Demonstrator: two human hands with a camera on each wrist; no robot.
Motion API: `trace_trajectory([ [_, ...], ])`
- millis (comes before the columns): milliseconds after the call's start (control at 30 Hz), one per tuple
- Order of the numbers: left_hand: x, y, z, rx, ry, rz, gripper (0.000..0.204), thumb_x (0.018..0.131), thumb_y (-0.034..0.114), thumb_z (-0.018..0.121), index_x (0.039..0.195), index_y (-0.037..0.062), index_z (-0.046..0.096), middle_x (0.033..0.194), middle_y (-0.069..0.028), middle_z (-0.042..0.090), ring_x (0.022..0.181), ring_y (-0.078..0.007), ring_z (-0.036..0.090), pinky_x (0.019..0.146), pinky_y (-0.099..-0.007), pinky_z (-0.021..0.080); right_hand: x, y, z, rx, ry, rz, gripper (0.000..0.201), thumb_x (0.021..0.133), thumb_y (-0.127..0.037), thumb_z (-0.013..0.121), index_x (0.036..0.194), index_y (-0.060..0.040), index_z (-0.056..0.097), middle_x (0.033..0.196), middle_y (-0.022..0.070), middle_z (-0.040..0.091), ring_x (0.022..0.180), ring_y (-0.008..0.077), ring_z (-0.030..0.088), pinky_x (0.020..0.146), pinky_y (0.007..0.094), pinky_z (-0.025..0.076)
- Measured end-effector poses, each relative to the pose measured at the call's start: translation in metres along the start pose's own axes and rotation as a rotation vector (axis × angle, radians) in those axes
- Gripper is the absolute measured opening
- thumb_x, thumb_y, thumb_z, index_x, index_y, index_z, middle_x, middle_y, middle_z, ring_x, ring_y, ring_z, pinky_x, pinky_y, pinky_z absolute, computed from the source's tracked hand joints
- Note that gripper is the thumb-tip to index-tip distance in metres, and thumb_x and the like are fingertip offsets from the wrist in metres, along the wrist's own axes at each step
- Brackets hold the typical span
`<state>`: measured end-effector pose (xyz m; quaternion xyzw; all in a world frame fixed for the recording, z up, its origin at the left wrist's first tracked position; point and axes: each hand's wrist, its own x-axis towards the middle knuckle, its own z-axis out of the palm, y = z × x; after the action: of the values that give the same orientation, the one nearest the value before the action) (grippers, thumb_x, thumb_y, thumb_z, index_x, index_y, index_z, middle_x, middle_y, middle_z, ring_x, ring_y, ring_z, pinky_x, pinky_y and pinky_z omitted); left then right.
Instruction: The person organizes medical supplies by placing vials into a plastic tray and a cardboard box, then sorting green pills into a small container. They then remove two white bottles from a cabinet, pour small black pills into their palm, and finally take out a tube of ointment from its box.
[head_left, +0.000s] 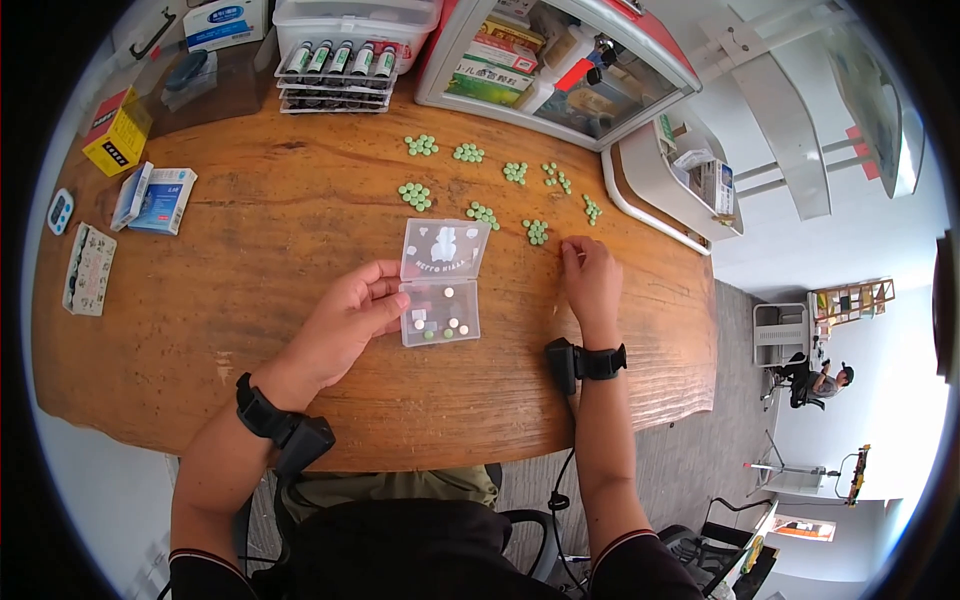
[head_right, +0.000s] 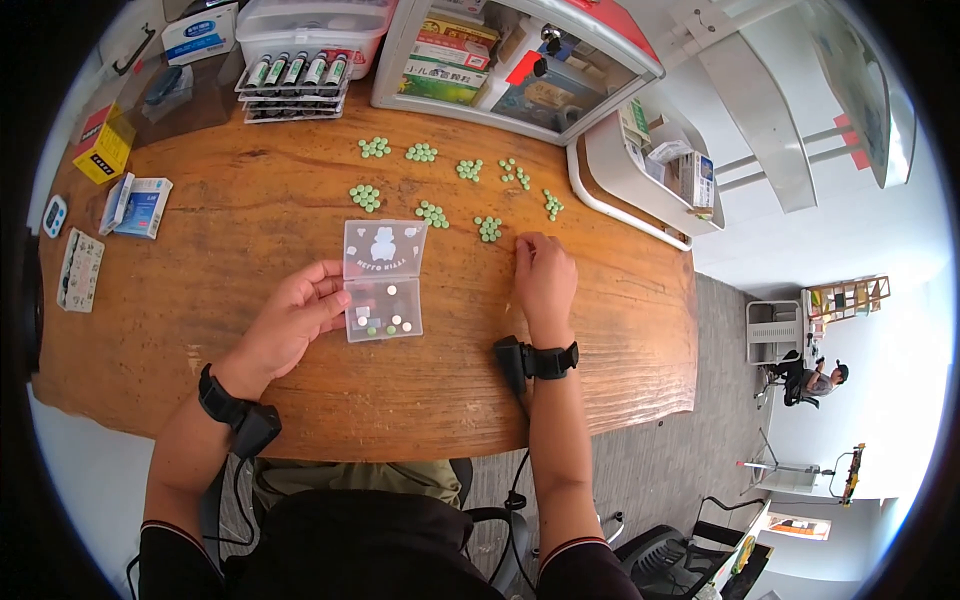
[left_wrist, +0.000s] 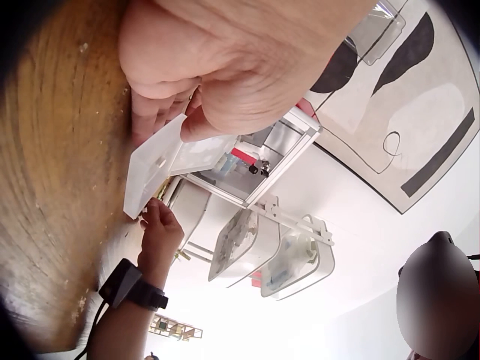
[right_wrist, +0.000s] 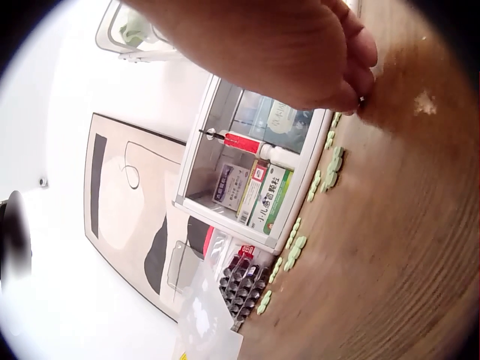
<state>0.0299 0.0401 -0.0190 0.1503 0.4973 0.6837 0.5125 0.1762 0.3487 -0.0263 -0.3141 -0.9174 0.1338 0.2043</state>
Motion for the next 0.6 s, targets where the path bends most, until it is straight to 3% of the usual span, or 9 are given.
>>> trace_trajectory([
  [133,0.0,-0.001,-0.001,-0.018,-0.011,0.024,0.034,0.106,0.007,0.051,0.139,0.0004,0.049,0.131,-0.0088,0.061,0.12,-0.0178,0.06,0.104,-0.0354,0.051,0.0,-0.002,0.004,-0.043,0.049,-0.024,0.014,0.094,-0.016,0.065,0.097,-0.0036,0.073,0.088,0.0157,0.071,0.076,0.0329,0.068,0.069,0.043,0.053],
  [267,0.001,-0.003,-0.003,-0.023,-0.011,0.016,0.034,0.105,0.006,0.052,0.139,0.0007,0.05,0.131,-0.0087,0.061,0.12,-0.0175,0.06,0.104,-0.0352,0.051,-0.03,-0.065,-0.013,0.452,-0.16,0.145,0.016,0.097,-0.014,0.065,0.101,-0.0004,0.071,0.086,0.0141,0.071,0.072,0.0224,0.068,0.067,0.0342,0.053],
  [300,0.002,-0.004,-0.002,-0.03,-0.01,0.011,0.035,0.105,0.006,0.052,0.139,0.0008,0.05,0.131,-0.0087,0.061,0.12,-0.0175,0.06,0.104,-0.0352,0.051,-0.039,-0.084,-0.02,0.452,-0.162,0.151,0.016,0.097,-0.014,0.065,0.101,-0.0004,0.071,0.086,0.0141,0.071,0.072,0.0224,0.068,0.067,0.0342,0.053],
  [367,0.002,-0.003,-0.001,-0.033,-0.01,0.006,0.034,0.105,0.006,0.052,0.139,0.001,0.05,0.131,-0.0086,0.061,0.12,-0.0174,0.06,0.104,-0.0352,0.051,-0.051,-0.116,-0.034,0.574,-0.204,-0.06,0.014,0.096,-0.012,0.067,0.102,0.0007,0.071,0.086,0.0148,0.071,0.068,0.0191,0.066,0.065,0.0309,0.052],
  [467,0.001,-0.002,-0.001,-0.044,-0.01,0.01,0.034,0.105,0.006,0.052,0.138,0.001,0.05,0.131,-0.0085,0.061,0.12,-0.0172,0.06,0.104,-0.0351,0.051,-0.053,-0.128,-0.041,0.651,-0.27,-0.094,0.015,0.098,-0.01,0.067,0.106,0.0009,0.071,0.086,0.0116,0.071,0.067,0.0148,0.064,0.064,0.0278,0.051],
  [600,0.001,-0.002,-0.002,-0.031,-0.008,0.007,0.034,0.105,0.006,0.052,0.138,0.0007,0.05,0.132,-0.0085,0.06,0.12,-0.0174,0.06,0.104,-0.0351,0.051,-0.033,-0.12,-0.058,0.853,-0.101,0.065,0.018,0.101,-0.012,0.064,0.112,0.0004,0.07,0.086,0.0061,0.07,0.069,0.0096,0.062,0.064,0.024,0.051],
])
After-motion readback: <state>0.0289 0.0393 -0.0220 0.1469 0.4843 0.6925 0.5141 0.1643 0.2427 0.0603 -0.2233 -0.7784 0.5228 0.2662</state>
